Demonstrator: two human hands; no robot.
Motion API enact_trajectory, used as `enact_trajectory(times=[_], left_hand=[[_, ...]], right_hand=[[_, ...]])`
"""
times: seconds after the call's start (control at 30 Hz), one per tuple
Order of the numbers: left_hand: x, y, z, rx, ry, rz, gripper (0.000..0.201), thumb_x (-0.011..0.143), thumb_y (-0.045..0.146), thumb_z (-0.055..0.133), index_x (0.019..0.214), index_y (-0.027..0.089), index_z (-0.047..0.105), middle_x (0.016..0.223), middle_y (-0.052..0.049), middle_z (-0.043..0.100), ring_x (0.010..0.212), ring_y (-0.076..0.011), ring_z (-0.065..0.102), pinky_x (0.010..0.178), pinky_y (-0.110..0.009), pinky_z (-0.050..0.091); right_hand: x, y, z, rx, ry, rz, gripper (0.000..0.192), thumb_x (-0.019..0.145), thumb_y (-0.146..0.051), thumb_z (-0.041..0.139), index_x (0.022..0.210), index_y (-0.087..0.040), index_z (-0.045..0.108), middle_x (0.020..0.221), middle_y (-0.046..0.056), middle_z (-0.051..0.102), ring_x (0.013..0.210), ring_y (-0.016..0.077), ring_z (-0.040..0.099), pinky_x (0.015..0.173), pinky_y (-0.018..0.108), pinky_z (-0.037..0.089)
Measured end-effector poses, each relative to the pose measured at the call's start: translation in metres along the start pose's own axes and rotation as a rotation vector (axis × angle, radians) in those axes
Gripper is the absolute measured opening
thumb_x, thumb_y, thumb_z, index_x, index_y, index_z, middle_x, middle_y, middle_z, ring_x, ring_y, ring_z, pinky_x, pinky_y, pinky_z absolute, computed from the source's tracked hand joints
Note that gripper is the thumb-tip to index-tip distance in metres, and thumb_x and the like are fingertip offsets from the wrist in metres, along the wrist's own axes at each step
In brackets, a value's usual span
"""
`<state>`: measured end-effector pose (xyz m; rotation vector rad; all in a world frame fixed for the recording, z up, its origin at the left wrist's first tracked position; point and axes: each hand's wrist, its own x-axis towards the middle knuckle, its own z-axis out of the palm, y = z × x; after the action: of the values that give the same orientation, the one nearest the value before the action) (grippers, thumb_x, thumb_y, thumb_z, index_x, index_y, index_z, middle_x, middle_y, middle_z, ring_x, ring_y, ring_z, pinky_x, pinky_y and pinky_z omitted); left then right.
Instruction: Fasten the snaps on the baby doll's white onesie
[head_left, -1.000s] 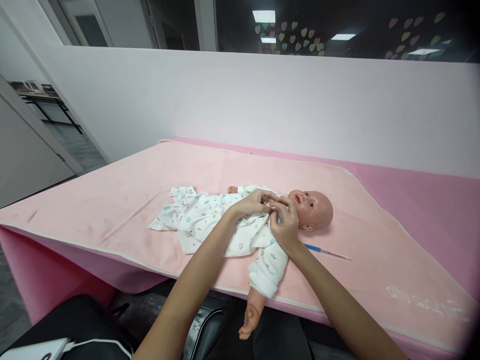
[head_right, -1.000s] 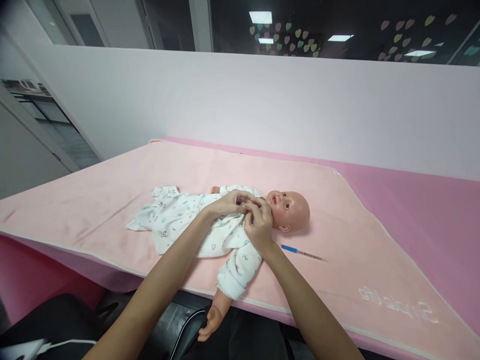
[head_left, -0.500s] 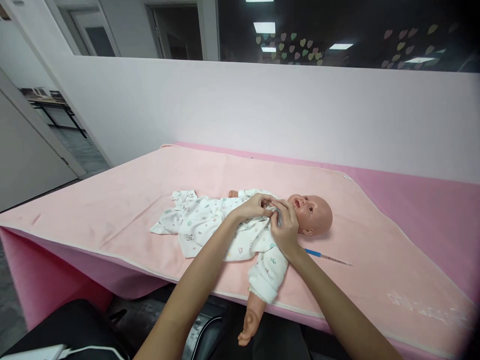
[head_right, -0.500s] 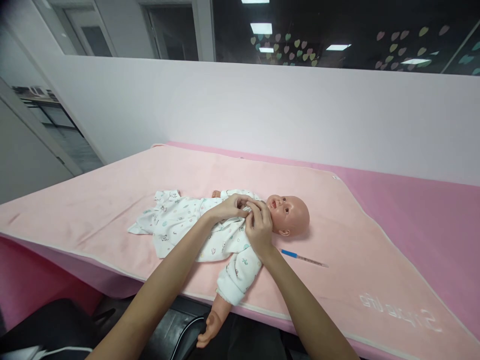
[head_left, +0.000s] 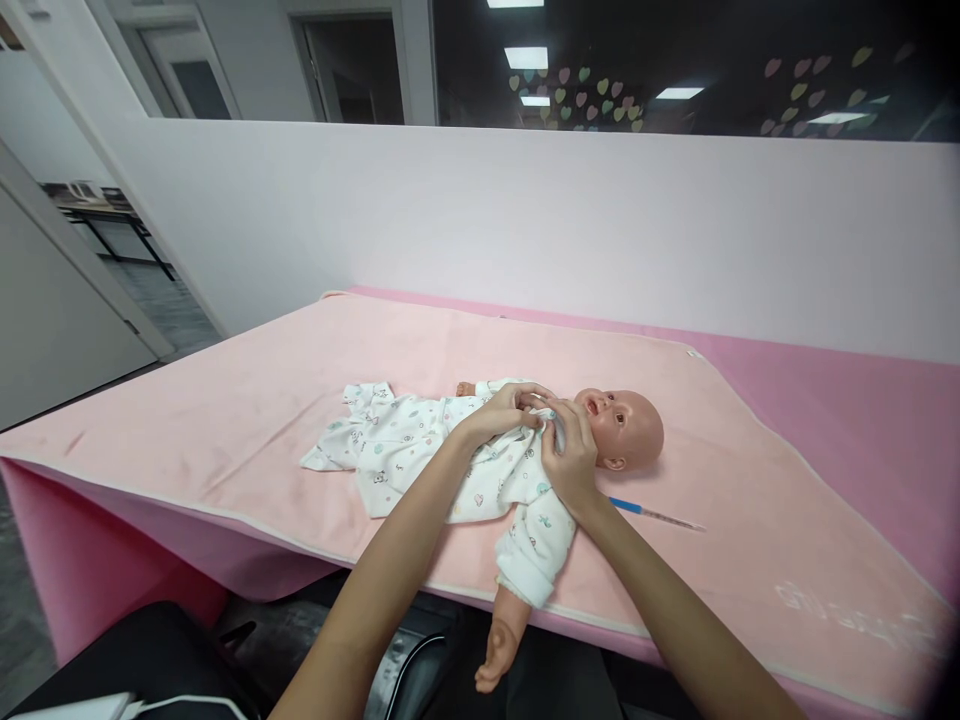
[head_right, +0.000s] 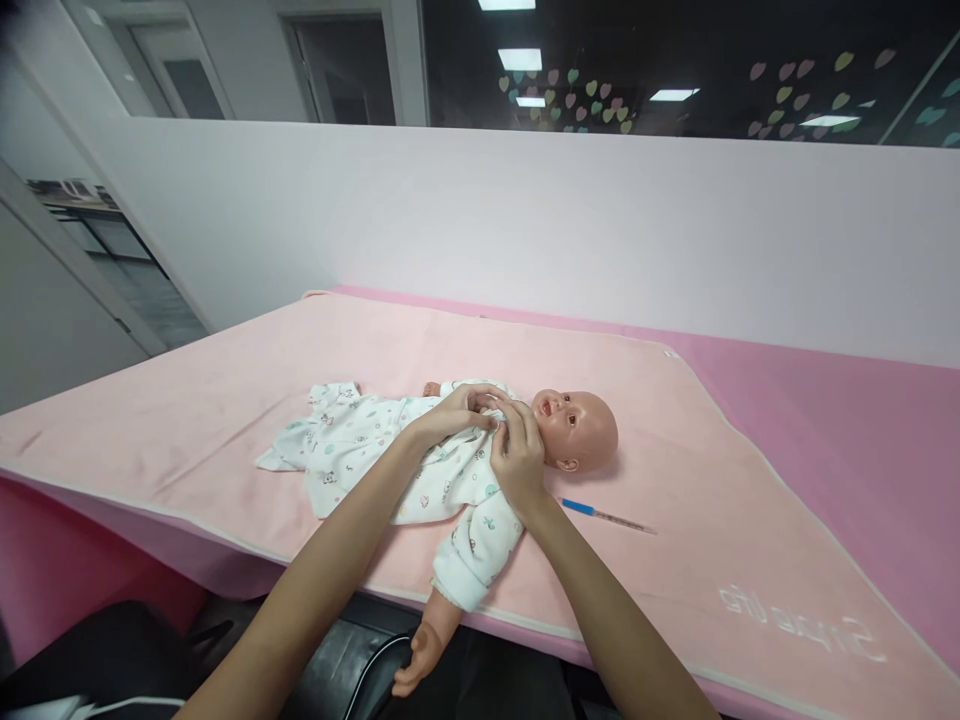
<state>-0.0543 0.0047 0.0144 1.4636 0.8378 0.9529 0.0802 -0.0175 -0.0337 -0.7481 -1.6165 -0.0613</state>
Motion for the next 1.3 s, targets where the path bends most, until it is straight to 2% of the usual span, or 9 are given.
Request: enact_trajectory(times=[0.37, 0.53, 0.8, 1.03, 1.3], left_hand=[[0.0006, 0.0008, 0.0018, -0.016, -0.015, 0.011, 0.043, 0.058, 0.005, 0.064, 0.101, 0.012, 0.062, 0.081, -0.004, 0.064, 0.072, -0.0106, 0.058, 0.067, -0.022, 0.044], [-0.0011, 0.0055, 0.005, -0.024, -0.025, 0.025, 0.036, 0.061, 0.007, 0.064, 0.097, 0.011, 0.063, 0.083, -0.005, 0.064, 0.073, -0.0107, 0.059, 0.068, -0.022, 0.044], [-0.001, 0.0045, 0.0043, -0.006, 0.002, 0.022, 0.034, 0.063, 0.011, 0.068, 0.096, 0.01, 0.061, 0.083, -0.006, 0.064, 0.075, -0.0108, 0.059, 0.072, -0.023, 0.044], [-0.0011, 0.0024, 0.0018, -0.028, -0.012, 0.02, 0.035, 0.063, 0.016, 0.071, 0.096, 0.011, 0.061, 0.084, -0.007, 0.065, 0.079, -0.0132, 0.06, 0.077, -0.026, 0.045], [0.0001, 0.0014, 0.0023, -0.015, 0.012, 0.03, 0.032, 0.062, 0.012, 0.069, 0.093, 0.011, 0.062, 0.082, -0.005, 0.065, 0.078, -0.013, 0.06, 0.077, -0.026, 0.044]], right_hand=[[-0.0029, 0.0022, 0.0031, -0.033, 0.064, -0.035, 0.029, 0.085, -0.013, 0.038, 0.106, -0.021, 0.056, 0.099, 0.007, 0.058, 0.096, 0.0167, 0.056, 0.084, 0.037, 0.051], [-0.0044, 0.004, 0.0025, -0.046, 0.046, -0.05, 0.031, 0.083, -0.009, 0.04, 0.103, -0.022, 0.059, 0.097, 0.006, 0.058, 0.095, 0.0162, 0.056, 0.085, 0.036, 0.051], [-0.0016, 0.0008, 0.002, 0.0, 0.013, 0.012, 0.031, 0.083, -0.009, 0.038, 0.105, -0.02, 0.056, 0.101, 0.007, 0.058, 0.099, 0.0173, 0.054, 0.086, 0.038, 0.049], [0.001, -0.0022, -0.0006, 0.032, 0.052, 0.012, 0.026, 0.083, -0.011, 0.04, 0.1, -0.02, 0.057, 0.095, 0.006, 0.061, 0.095, 0.0167, 0.056, 0.084, 0.037, 0.05], [0.0012, -0.0016, -0.0014, 0.05, 0.045, 0.034, 0.025, 0.084, -0.011, 0.04, 0.099, -0.02, 0.057, 0.095, 0.005, 0.061, 0.095, 0.0166, 0.056, 0.084, 0.036, 0.049]])
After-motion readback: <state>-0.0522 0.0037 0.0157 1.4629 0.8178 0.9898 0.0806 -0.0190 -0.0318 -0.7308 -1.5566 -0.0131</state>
